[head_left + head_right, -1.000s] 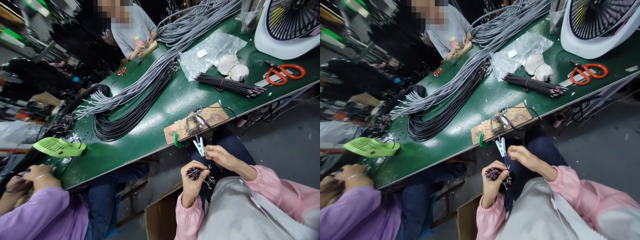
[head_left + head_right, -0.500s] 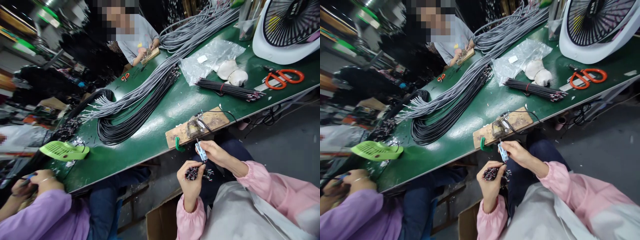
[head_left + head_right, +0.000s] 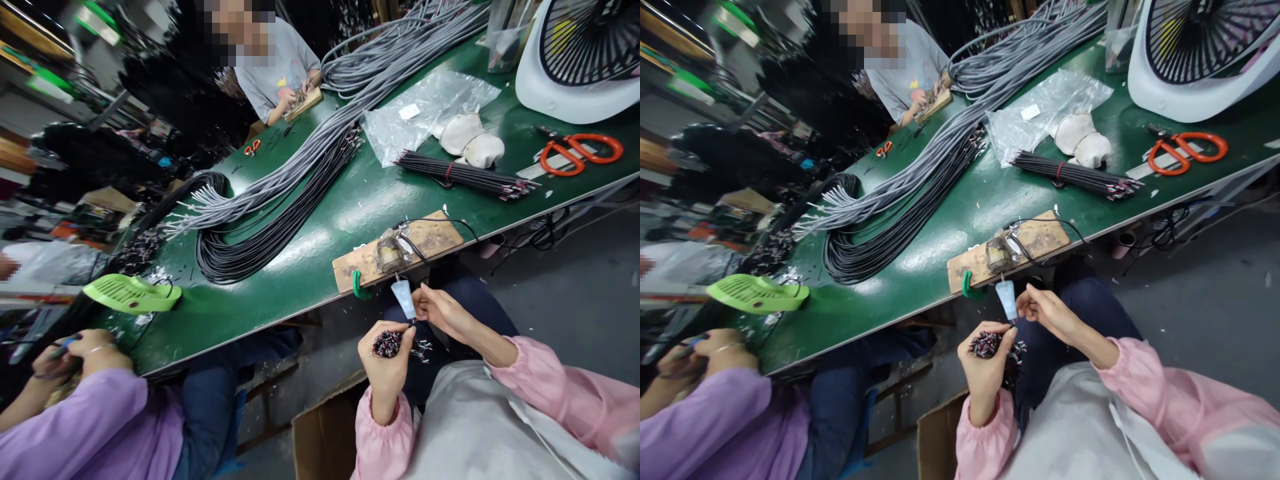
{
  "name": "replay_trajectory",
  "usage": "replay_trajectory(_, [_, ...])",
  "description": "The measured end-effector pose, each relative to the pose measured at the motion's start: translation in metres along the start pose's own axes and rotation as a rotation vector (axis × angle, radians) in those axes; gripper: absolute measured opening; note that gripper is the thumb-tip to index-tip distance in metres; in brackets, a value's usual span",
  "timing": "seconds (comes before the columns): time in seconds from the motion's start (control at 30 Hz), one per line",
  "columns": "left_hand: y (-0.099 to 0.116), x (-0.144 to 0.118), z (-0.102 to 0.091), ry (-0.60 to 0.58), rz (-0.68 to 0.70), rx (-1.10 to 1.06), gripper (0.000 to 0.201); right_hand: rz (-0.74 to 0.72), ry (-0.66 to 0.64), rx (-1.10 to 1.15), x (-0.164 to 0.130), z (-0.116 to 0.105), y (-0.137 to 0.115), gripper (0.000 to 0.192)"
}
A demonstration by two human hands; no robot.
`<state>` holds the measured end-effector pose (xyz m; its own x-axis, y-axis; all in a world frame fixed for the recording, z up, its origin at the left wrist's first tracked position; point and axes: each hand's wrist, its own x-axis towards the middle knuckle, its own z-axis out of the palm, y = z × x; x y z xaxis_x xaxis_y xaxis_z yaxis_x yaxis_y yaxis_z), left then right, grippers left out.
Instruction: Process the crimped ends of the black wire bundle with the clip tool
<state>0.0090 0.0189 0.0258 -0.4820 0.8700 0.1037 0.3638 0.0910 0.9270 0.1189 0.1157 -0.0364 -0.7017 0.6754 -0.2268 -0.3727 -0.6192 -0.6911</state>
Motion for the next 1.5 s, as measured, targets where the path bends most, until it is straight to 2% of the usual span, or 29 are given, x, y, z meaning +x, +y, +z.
replay_trajectory(0.17, [-0.002, -0.005, -0.001, -0.049, -0.060, 0.012, 0.003, -0.121, 0.018, -0.364, -0.031, 0.002, -0.010, 0.021])
replay_trajectory(0.3, [-0.019, -0.009, 0.004, -0.146, -0.265, -0.072, 0.003, -0.107, -0.022, -0.497, -0.042, 0.003, -0.009, 0.019])
replay_trajectory(0.4, [-0.038, -0.014, 0.010, -0.165, -0.384, -0.241, 0.006, -0.125, -0.028, -0.612, -0.042, 0.001, -0.007, 0.015])
replay_trajectory(0.47, [-0.048, -0.017, 0.014, -0.106, -0.442, -0.344, 0.010, -0.181, -0.049, -0.699, -0.043, 0.000, -0.010, 0.012])
replay_trajectory(0.57, [-0.053, -0.022, 0.015, 0.059, -0.534, -0.360, 0.018, -0.240, -0.130, -0.766, -0.048, 0.002, -0.015, 0.008])
replay_trajectory(0.67, [-0.048, -0.028, 0.013, 0.106, -0.546, -0.308, 0.021, -0.191, -0.222, -0.734, -0.053, 0.005, -0.015, 0.011])
replay_trajectory(0.73, [-0.043, -0.031, 0.012, 0.091, -0.534, -0.288, 0.022, -0.189, -0.181, -0.747, -0.053, 0.006, -0.014, 0.015])
replay_trajectory(0.83, [-0.039, -0.035, 0.013, 0.021, -0.519, -0.299, 0.024, -0.285, -0.081, -0.856, -0.047, 0.007, -0.014, 0.016])
replay_trajectory(0.93, [-0.039, -0.038, 0.015, -0.059, -0.506, -0.361, 0.026, -0.335, -0.181, -0.905, -0.042, 0.008, -0.019, 0.018])
replay_trajectory(1.07, [-0.043, -0.043, 0.017, -0.069, -0.518, -0.481, 0.028, -0.310, -0.290, -0.848, -0.040, 0.006, -0.021, 0.020])
replay_trajectory(1.13, [-0.045, -0.043, 0.017, -0.056, -0.531, -0.520, 0.032, -0.273, -0.256, -0.801, -0.040, 0.003, -0.016, 0.013])
replay_trajectory(1.2, [-0.046, -0.043, 0.017, -0.042, -0.539, -0.524, 0.035, -0.222, -0.186, -0.731, -0.039, 0.001, -0.007, 0.014])
replay_trajectory(1.33, [-0.048, -0.038, 0.016, -0.040, -0.530, -0.448, 0.031, -0.071, -0.087, -0.410, -0.037, 0.004, 0.014, 0.026])
replay_trajectory(1.43, [-0.047, -0.036, 0.013, -0.036, -0.503, -0.412, 0.026, 0.097, -0.101, -0.101, -0.036, 0.007, 0.025, 0.032])
replay_trajectory(1.5, [-0.044, -0.034, 0.009, -0.055, -0.446, -0.377, 0.021, 0.146, -0.107, -0.030, -0.035, 0.006, 0.024, 0.031])
